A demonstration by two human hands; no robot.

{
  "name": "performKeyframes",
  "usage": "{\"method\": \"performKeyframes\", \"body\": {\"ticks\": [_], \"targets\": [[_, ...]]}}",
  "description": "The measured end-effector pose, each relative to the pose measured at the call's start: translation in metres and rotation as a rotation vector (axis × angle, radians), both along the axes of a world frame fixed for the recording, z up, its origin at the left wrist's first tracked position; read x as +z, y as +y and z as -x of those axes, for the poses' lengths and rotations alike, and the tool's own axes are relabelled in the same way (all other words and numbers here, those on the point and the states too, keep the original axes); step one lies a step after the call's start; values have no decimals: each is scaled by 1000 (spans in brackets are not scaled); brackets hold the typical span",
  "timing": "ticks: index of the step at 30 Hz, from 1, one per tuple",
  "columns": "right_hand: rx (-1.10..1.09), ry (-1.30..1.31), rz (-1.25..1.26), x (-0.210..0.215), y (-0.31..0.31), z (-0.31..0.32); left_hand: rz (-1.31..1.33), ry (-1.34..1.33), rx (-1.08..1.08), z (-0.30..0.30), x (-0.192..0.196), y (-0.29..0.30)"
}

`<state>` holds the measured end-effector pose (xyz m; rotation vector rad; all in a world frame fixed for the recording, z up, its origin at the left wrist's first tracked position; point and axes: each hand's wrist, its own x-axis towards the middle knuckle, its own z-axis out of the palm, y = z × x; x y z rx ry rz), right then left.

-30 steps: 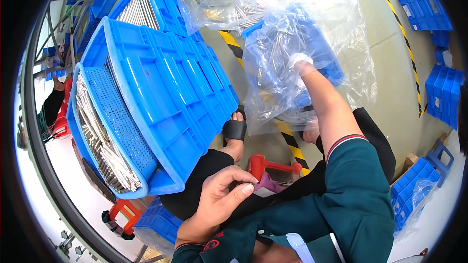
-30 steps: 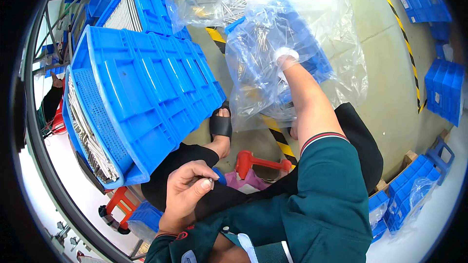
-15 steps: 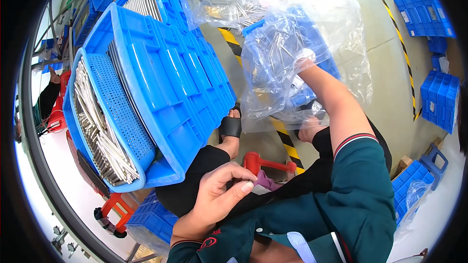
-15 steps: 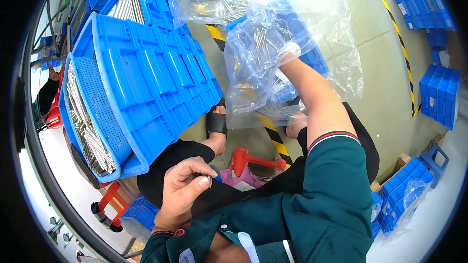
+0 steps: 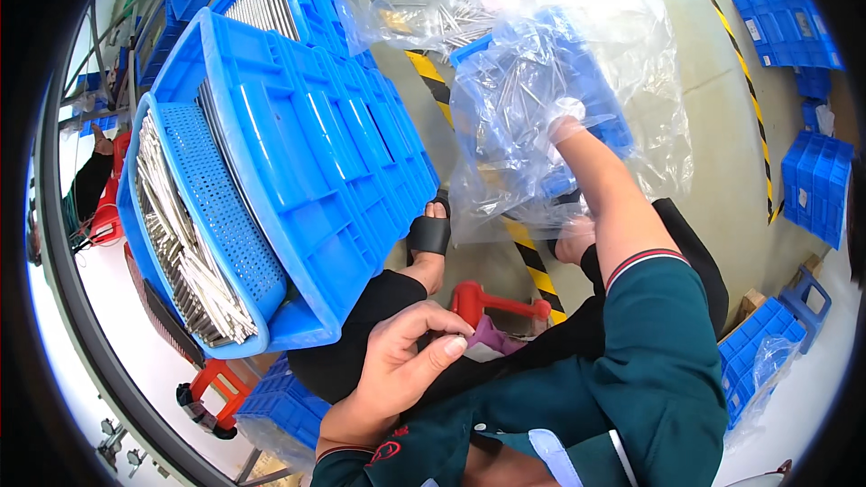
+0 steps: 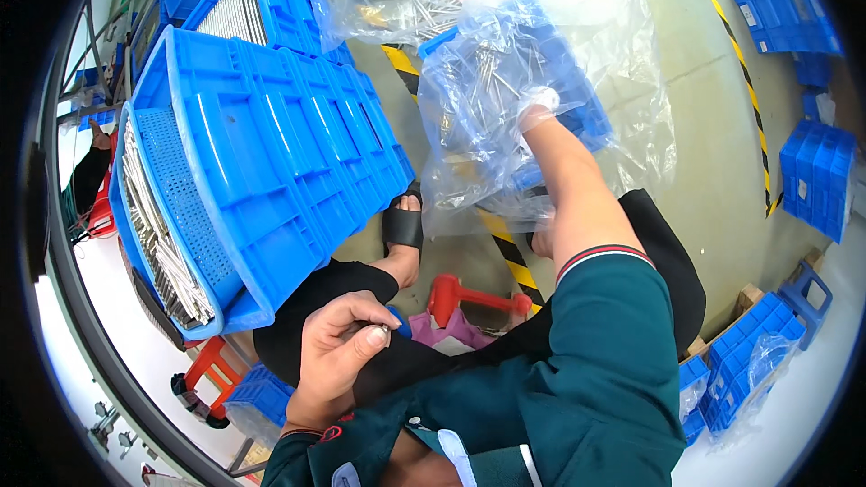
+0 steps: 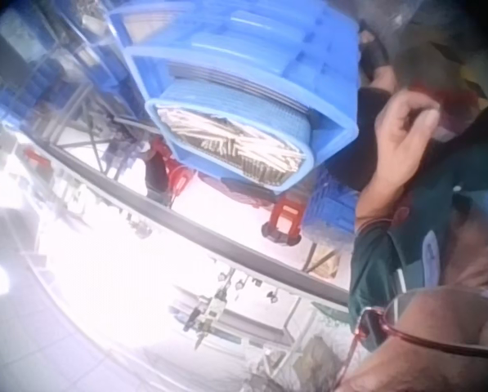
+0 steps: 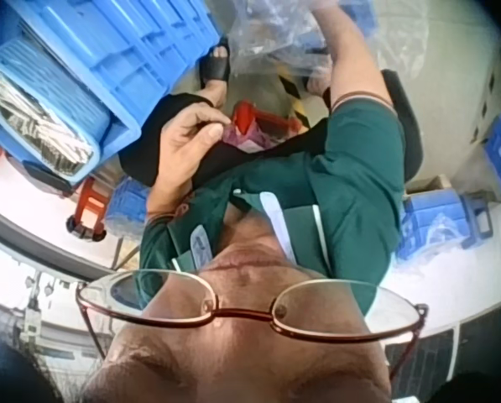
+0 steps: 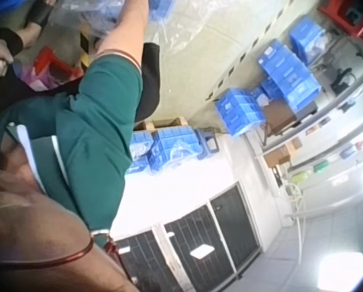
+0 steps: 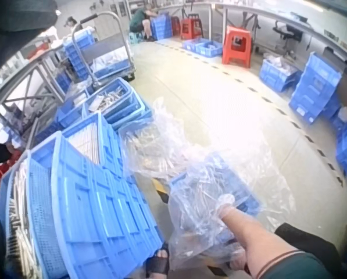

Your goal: The person sits on the floor and repeatedly picks up bundles of metal rods from a blue crate, inspects them, and places them into a plastic bag. The person handles the rods one bundle at a time, transferring them from the crate to the bag.

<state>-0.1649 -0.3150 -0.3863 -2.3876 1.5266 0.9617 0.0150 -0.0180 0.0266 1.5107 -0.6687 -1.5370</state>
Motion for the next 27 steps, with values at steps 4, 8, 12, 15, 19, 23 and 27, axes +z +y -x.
{"method": "performKeyframes", "body": {"ticks": [4,8,12,15,19,23,27], "targets": [[212,-53,-95,33,-8,35,19,50,1,2,3,3],[316,43,-384,143,5,39,109,146,37,6,4,16],[60,-258,-622,232,29,46,188,218,112,10,-5,19],[-52,-590,-716,302,51,39,179,174,179,10,3,19],[-105,-949,-711,391,113,18,315,307,294,13,-2,19],[-184,-1034,-624,463,184,5,369,391,299,15,-11,21],[-31,-1242,-502,446,211,7,412,490,261,17,-18,24]]}}
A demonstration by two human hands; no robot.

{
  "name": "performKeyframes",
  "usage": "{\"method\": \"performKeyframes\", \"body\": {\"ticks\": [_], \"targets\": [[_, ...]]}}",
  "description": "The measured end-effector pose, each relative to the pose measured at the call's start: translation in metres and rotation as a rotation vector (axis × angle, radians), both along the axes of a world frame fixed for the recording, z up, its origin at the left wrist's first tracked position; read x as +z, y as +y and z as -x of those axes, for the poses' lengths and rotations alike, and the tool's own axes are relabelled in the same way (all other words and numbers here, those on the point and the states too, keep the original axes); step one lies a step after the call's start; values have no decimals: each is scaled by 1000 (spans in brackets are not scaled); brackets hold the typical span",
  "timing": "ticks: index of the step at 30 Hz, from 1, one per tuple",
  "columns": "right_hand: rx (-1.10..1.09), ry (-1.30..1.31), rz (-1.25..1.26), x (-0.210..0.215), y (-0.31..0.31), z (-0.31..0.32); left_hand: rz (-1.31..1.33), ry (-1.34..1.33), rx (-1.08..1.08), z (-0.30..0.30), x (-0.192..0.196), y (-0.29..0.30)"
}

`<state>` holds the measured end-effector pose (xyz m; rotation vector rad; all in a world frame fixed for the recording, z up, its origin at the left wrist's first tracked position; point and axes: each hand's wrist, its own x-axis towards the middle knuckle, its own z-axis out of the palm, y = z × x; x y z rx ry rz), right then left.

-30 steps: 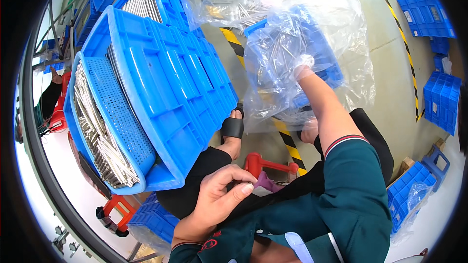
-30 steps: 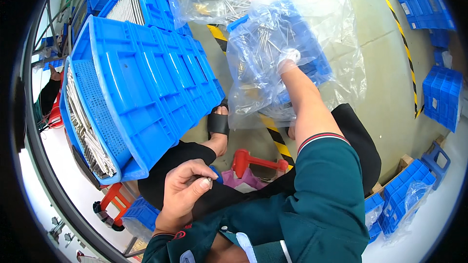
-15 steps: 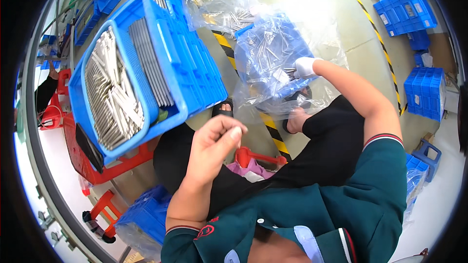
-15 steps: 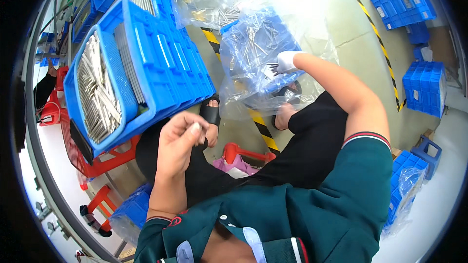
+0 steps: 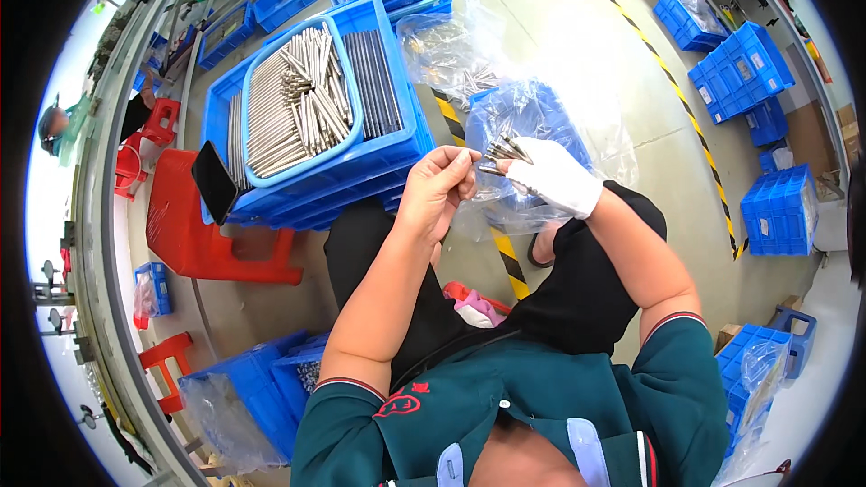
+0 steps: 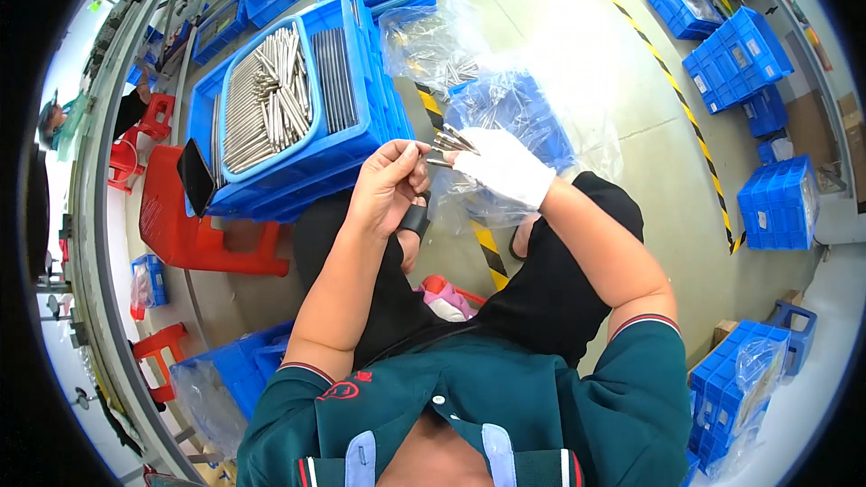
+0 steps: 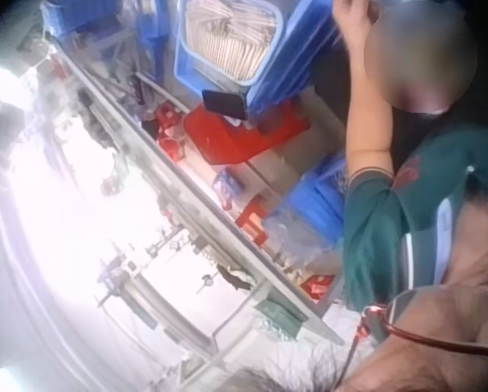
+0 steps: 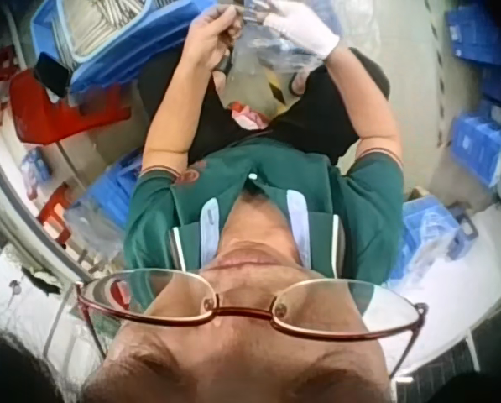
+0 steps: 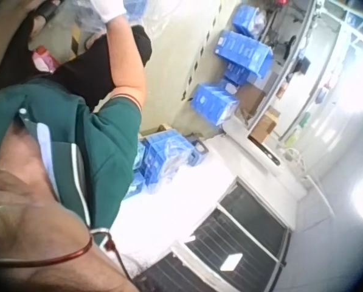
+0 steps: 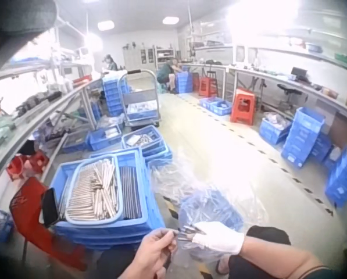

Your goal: The person sits on the floor and repeatedly picks up bundles of metal rods from a blue crate, inspects them, and places them into a plastic bag. The person handles the rods one bundle at a time, transferring them from the crate to the bag.

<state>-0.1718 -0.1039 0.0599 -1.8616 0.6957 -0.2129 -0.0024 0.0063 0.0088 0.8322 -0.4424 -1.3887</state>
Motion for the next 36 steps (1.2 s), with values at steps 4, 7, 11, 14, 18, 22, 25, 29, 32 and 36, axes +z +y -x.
{"method": "performKeyframes", "body": {"ticks": [4,7,11,14,18,22,25,29,32,36], "targets": [[-46,-42,69,-5,12,-3,-14,88,-46,3,-2,6],[-5,-29,218,-5,9,-3,-15,123,-52,5,-1,6],[-5,-24,334,-11,9,-5,-17,-68,28,4,-2,1],[-36,-46,359,-13,9,-5,-10,-109,69,8,-1,-2],[-41,-64,311,-18,6,-6,-23,-137,44,6,-3,-6],[0,-2,289,-15,-4,-5,-59,-401,132,8,1,-6],[-14,-30,254,-10,-5,-3,-51,-473,204,14,5,-7],[-27,-35,265,-2,-4,-2,-50,-554,296,23,9,-8],[-44,-66,295,-2,-7,4,-63,-484,366,22,12,-9],[-56,-62,272,-1,-13,7,47,-389,363,6,12,-9]]}}
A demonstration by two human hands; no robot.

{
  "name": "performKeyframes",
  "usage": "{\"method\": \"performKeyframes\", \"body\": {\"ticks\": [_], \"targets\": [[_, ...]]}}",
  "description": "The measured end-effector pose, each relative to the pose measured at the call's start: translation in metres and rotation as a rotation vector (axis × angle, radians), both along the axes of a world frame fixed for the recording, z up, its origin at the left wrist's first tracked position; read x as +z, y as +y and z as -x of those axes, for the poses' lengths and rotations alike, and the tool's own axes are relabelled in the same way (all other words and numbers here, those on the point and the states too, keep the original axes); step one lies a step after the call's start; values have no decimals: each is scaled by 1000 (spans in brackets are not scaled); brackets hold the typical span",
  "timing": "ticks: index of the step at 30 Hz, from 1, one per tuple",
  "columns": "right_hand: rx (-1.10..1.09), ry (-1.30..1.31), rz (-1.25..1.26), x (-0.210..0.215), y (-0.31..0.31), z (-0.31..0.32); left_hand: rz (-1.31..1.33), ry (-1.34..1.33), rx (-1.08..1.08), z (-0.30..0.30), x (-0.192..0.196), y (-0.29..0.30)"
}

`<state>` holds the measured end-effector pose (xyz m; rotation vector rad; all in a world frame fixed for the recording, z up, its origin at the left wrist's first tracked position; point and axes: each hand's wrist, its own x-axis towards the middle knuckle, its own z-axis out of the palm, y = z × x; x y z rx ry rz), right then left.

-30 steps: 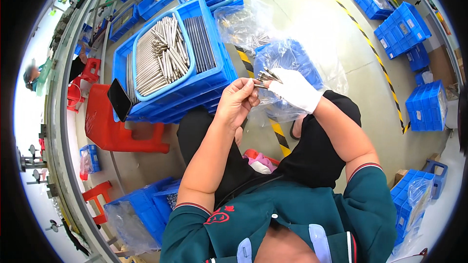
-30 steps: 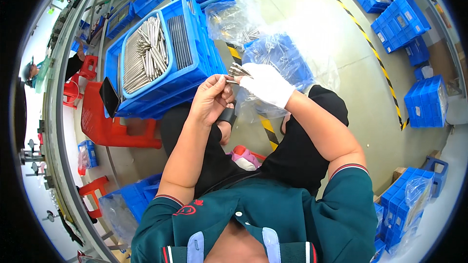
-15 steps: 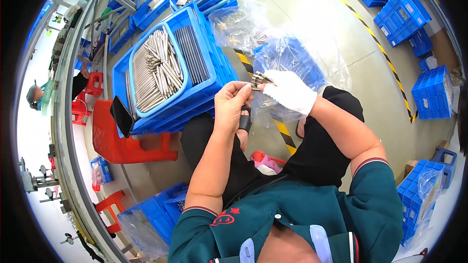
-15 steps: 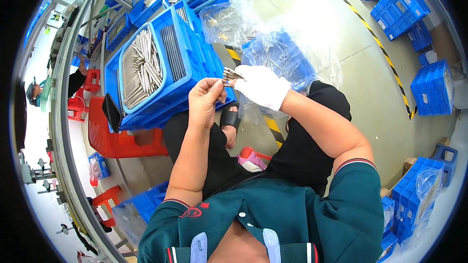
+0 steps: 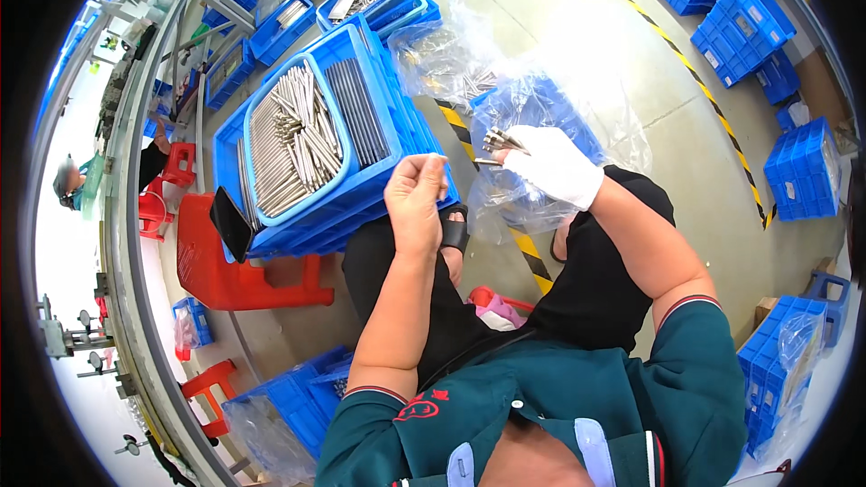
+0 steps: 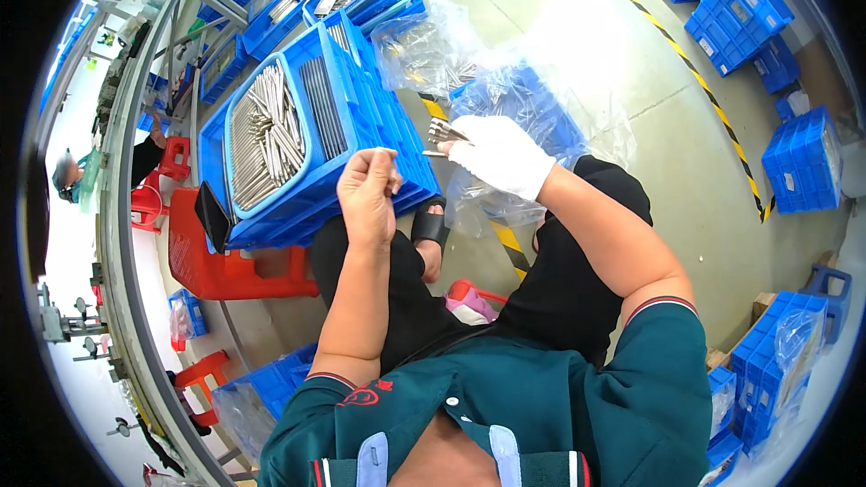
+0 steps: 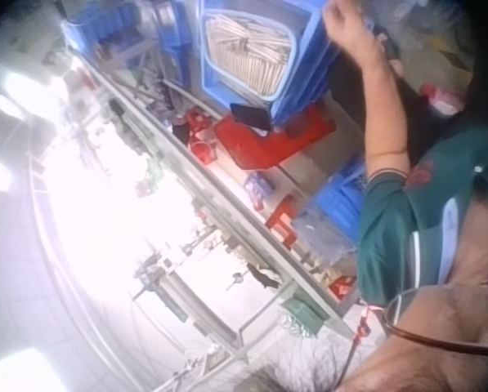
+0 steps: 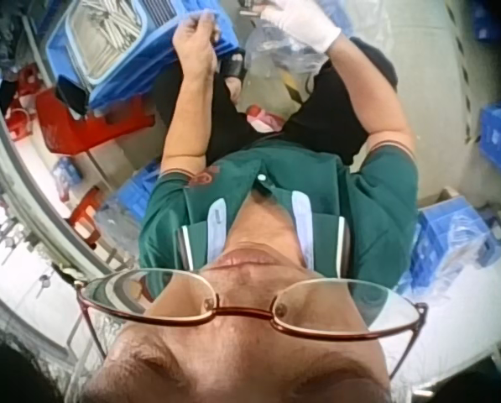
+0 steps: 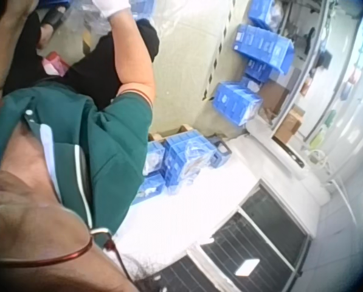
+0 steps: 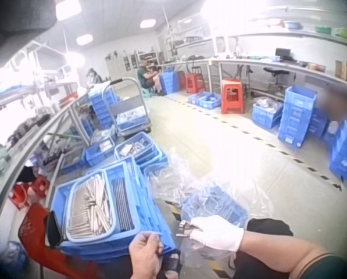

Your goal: The person sits on the floor and repeatedly picks up bundles of metal rods from a blue crate, inspects them, and places them into a plastic bag. The person handles the rods one bundle at a time, transferring them from the crate to the bag.

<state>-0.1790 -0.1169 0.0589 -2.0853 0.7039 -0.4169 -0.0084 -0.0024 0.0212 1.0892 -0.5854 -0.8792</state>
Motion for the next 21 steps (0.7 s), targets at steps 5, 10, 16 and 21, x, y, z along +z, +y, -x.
{"method": "performKeyframes", "body": {"ticks": [5,10,16,21], "targets": [[23,62,-153,1,10,-6,-51,56,-120,10,-9,-3],[62,66,19,-7,9,-9,-100,73,-162,10,-19,-3],[5,114,163,-9,17,-11,-123,-45,-127,13,-9,-1],[1,52,147,-7,18,-11,-113,-5,-157,9,-9,0]]}}
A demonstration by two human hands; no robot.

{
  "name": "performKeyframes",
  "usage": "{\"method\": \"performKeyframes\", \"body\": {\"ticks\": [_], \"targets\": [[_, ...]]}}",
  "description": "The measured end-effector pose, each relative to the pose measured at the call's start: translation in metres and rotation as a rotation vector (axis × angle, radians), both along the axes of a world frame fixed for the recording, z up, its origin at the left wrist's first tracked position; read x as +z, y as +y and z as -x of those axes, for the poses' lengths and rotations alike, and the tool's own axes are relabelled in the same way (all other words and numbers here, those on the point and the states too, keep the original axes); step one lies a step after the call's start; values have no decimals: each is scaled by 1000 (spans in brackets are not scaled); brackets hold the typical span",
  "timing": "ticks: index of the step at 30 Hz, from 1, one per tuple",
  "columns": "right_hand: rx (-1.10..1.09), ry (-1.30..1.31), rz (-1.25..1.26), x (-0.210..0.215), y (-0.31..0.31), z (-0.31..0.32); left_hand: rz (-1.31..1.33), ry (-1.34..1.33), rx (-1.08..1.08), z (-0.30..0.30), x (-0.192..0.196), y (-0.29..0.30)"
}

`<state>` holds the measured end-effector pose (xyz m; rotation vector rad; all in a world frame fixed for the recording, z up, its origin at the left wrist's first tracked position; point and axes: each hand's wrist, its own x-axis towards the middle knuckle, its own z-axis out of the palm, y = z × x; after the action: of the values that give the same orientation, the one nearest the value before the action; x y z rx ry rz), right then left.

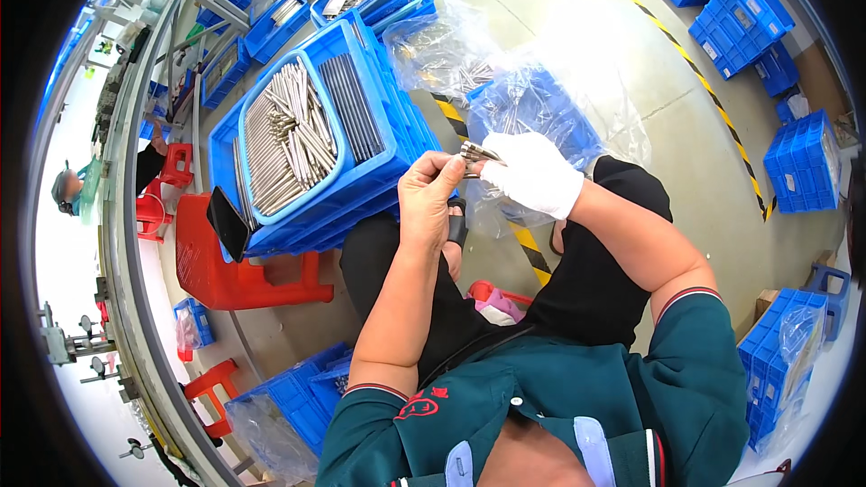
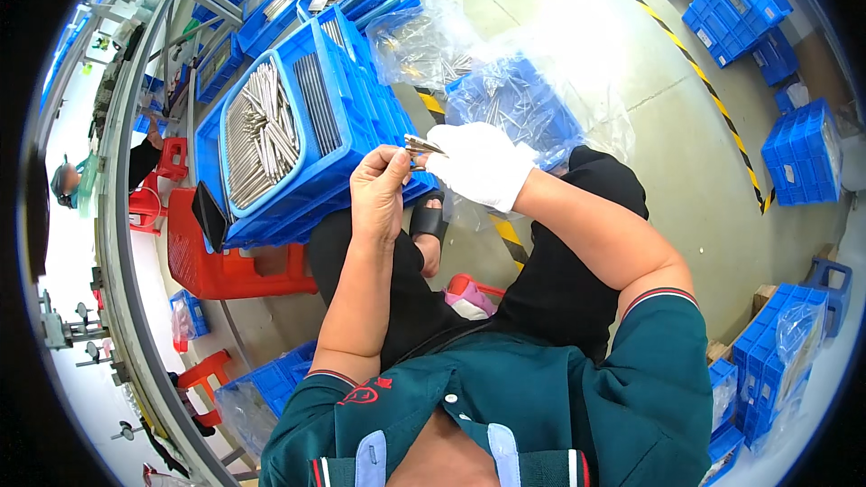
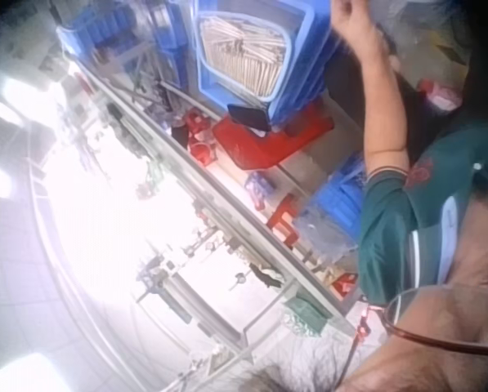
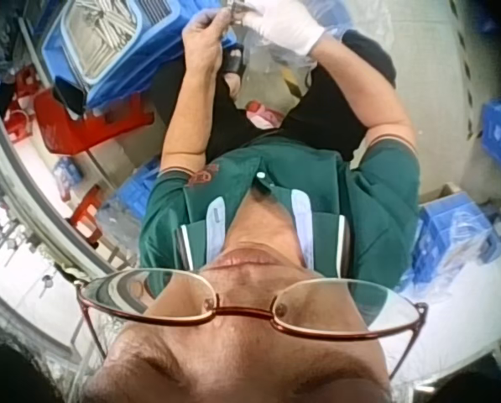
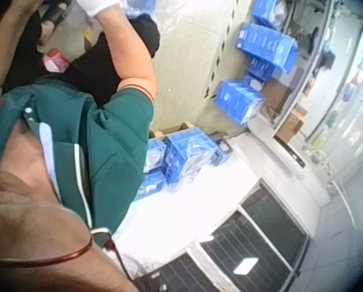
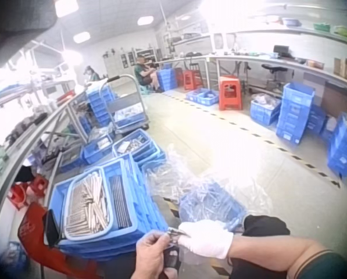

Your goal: The person sits on the floor and repeatedly picks up bundles of metal rods from a blue crate, inspects them, and places them into a plastic bag. The person handles the rods one bundle at a time, transferring them from the crate to the bag.

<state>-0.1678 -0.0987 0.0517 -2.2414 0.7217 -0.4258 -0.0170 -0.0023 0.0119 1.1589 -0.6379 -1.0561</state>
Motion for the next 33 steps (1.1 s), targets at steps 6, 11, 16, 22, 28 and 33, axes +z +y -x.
{"method": "performKeyframes", "body": {"ticks": [6,11,16,22,28,33], "targets": [[-28,35,80,-1,4,-1,-21,-12,11,1,-4,0],[-34,41,64,-8,2,-2,54,-15,5,-4,-6,-3],[6,3,-48,-6,-1,-1,67,189,-92,-9,-11,-3],[55,33,46,-1,-1,5,-69,546,-211,-12,-8,-3],[25,53,43,1,1,2,35,471,-170,-6,-17,-4],[11,21,6,-8,-6,2,-31,24,-2,5,-12,-2]]}}
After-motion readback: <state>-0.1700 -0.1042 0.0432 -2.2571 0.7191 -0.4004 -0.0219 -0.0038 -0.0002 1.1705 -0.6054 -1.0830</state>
